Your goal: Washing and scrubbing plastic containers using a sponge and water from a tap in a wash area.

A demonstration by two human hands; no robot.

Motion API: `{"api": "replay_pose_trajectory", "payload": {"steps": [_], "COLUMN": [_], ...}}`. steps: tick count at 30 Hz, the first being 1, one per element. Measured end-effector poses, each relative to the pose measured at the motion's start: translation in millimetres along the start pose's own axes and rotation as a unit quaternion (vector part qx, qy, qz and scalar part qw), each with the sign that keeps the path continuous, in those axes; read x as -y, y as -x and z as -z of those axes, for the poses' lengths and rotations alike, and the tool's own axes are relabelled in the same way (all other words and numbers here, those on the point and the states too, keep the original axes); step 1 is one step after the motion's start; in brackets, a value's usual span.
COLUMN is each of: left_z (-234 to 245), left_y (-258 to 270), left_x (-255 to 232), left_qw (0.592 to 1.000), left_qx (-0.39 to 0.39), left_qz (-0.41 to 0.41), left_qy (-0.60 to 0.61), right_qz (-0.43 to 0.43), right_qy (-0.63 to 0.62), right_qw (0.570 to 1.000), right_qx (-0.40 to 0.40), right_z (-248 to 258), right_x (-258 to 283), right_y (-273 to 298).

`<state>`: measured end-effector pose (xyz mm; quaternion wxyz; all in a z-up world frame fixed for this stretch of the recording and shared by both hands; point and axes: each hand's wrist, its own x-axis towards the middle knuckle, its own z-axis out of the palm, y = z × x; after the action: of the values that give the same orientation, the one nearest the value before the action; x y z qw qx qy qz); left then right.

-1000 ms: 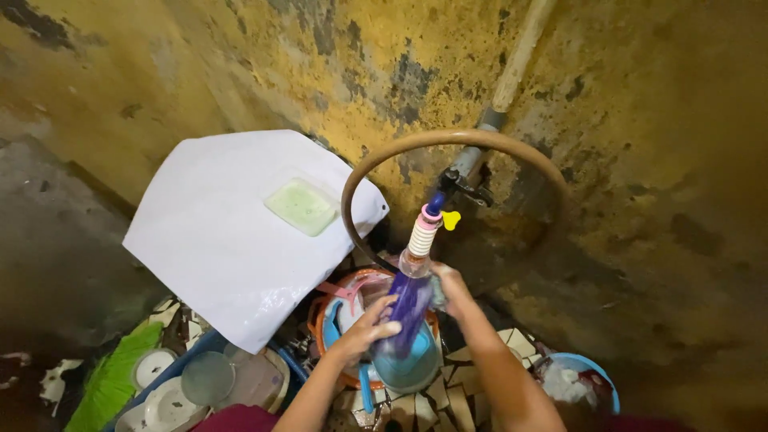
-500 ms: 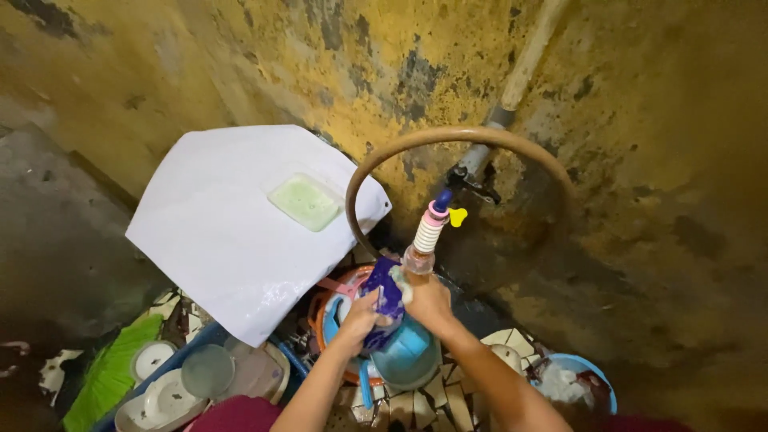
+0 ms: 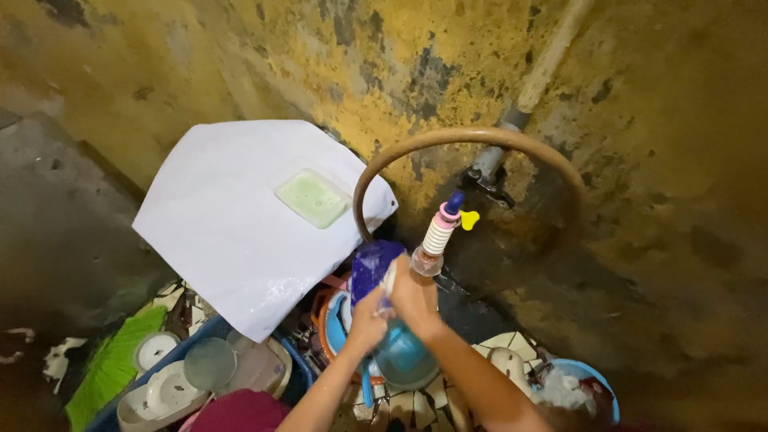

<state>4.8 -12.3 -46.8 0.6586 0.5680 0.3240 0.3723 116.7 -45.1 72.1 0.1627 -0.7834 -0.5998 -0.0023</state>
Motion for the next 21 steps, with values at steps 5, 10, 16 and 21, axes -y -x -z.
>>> {"api": "replay_pose_trajectory", "payload": {"steps": [5,10,16,21], "left_z": [-0.6,5.2,-10.2,-0.1], "left_y": [5.0,1.5,9.5,8.3], "left_x": [-39.1,-29.2,-30.3,-15.3], "left_qw": [0.993,0.958,0.965,0.964], "left_qx": [-0.01,0.007,0.02,0.055], "left_qz": [0.015,0.06,0.052,0.034], "left_qy": [-0.12,-0.28,-0.258,-0.256], "right_qz": [-0.013,0.007,-0.35,-0.177], "right_qy": [0.043,0.046,-0.138,-0.045], "right_qw": [0.997,0.998,0.919,0.978], "right_qx": [-0.063,0.053,0.121,0.099], "right_z": [-19.0,-41.2,-5.7,46.5], "right_x": [2.7,-9.0,-46.7,-17.8], "right_y": [5.8,6.2,-68.3,-34.7]}}
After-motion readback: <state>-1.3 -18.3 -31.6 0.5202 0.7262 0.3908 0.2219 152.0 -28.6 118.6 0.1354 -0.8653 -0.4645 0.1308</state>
